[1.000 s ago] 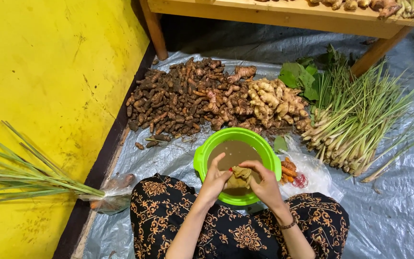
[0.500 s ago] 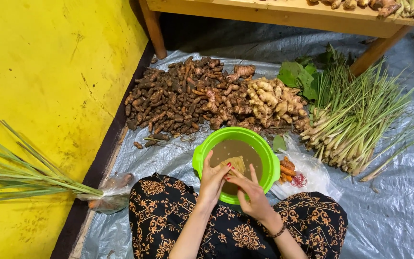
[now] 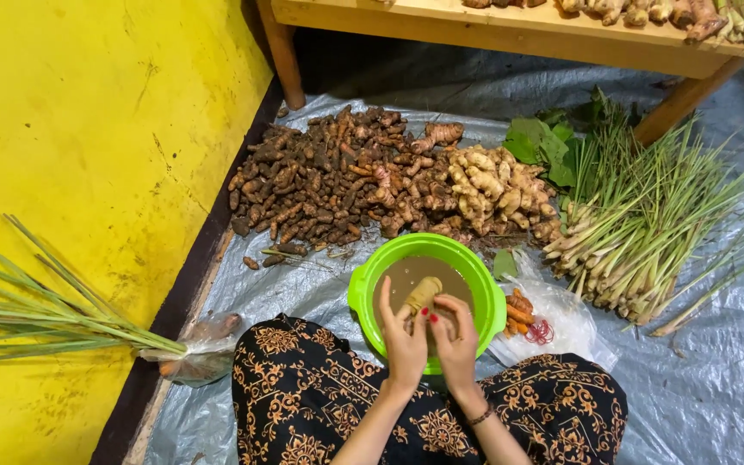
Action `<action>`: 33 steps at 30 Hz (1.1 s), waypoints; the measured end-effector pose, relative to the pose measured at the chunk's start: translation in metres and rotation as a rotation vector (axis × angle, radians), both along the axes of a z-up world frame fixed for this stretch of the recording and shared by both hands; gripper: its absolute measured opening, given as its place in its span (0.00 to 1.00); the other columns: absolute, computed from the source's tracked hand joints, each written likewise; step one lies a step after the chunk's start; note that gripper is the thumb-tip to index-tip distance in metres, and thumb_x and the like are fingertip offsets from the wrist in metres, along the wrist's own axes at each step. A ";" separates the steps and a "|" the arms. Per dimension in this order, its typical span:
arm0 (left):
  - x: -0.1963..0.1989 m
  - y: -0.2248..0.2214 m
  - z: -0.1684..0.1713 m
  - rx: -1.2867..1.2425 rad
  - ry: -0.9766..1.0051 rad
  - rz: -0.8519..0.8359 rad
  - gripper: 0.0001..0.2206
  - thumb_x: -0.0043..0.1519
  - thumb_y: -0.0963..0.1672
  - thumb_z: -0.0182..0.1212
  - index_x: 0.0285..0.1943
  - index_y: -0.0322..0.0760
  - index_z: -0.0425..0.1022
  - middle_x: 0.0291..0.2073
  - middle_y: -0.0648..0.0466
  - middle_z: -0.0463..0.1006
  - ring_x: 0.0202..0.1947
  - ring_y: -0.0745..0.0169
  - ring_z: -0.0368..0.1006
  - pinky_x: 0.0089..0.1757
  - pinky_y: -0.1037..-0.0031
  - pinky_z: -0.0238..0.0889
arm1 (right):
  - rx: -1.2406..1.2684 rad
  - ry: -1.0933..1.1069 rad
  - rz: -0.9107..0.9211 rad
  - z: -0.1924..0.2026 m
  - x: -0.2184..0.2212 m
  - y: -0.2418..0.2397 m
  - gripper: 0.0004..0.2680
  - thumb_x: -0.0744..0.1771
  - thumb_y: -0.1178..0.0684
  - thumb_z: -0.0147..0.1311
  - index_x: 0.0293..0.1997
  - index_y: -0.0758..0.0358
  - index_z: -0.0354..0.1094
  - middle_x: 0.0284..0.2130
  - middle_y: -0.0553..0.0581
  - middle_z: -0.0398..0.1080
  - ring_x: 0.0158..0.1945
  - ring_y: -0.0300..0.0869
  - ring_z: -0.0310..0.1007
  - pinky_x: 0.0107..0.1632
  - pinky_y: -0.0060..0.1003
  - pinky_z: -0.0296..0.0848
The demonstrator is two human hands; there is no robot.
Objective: Washing and scrubbing ginger or turmeric roots in a bowl of water to remove soil and debris.
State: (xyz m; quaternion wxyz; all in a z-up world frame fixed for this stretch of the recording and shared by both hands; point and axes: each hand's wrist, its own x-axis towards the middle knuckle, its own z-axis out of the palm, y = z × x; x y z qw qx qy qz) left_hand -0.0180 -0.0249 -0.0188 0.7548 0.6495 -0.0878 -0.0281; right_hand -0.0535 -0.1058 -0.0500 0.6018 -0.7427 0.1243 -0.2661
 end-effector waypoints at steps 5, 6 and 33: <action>-0.003 0.000 0.009 0.049 0.013 -0.051 0.37 0.62 0.32 0.50 0.78 0.39 0.34 0.49 0.29 0.78 0.44 0.43 0.79 0.42 0.70 0.81 | 0.186 0.033 0.054 0.007 -0.001 0.012 0.20 0.67 0.62 0.44 0.69 0.60 0.55 0.64 0.62 0.63 0.65 0.50 0.66 0.67 0.44 0.67; -0.004 0.002 0.011 0.072 0.014 -0.077 0.36 0.63 0.32 0.50 0.77 0.37 0.36 0.48 0.28 0.78 0.43 0.43 0.79 0.40 0.71 0.80 | 0.231 0.032 0.058 0.004 0.000 0.011 0.20 0.67 0.63 0.41 0.70 0.59 0.53 0.66 0.62 0.62 0.66 0.50 0.65 0.68 0.44 0.67; -0.020 -0.005 0.012 0.206 0.074 -0.093 0.13 0.62 0.35 0.53 0.54 0.35 0.76 0.49 0.49 0.83 0.27 0.65 0.78 0.26 0.86 0.75 | 0.278 0.168 -0.216 -0.018 0.004 -0.056 0.11 0.67 0.64 0.47 0.56 0.68 0.66 0.46 0.63 0.74 0.46 0.42 0.75 0.49 0.30 0.75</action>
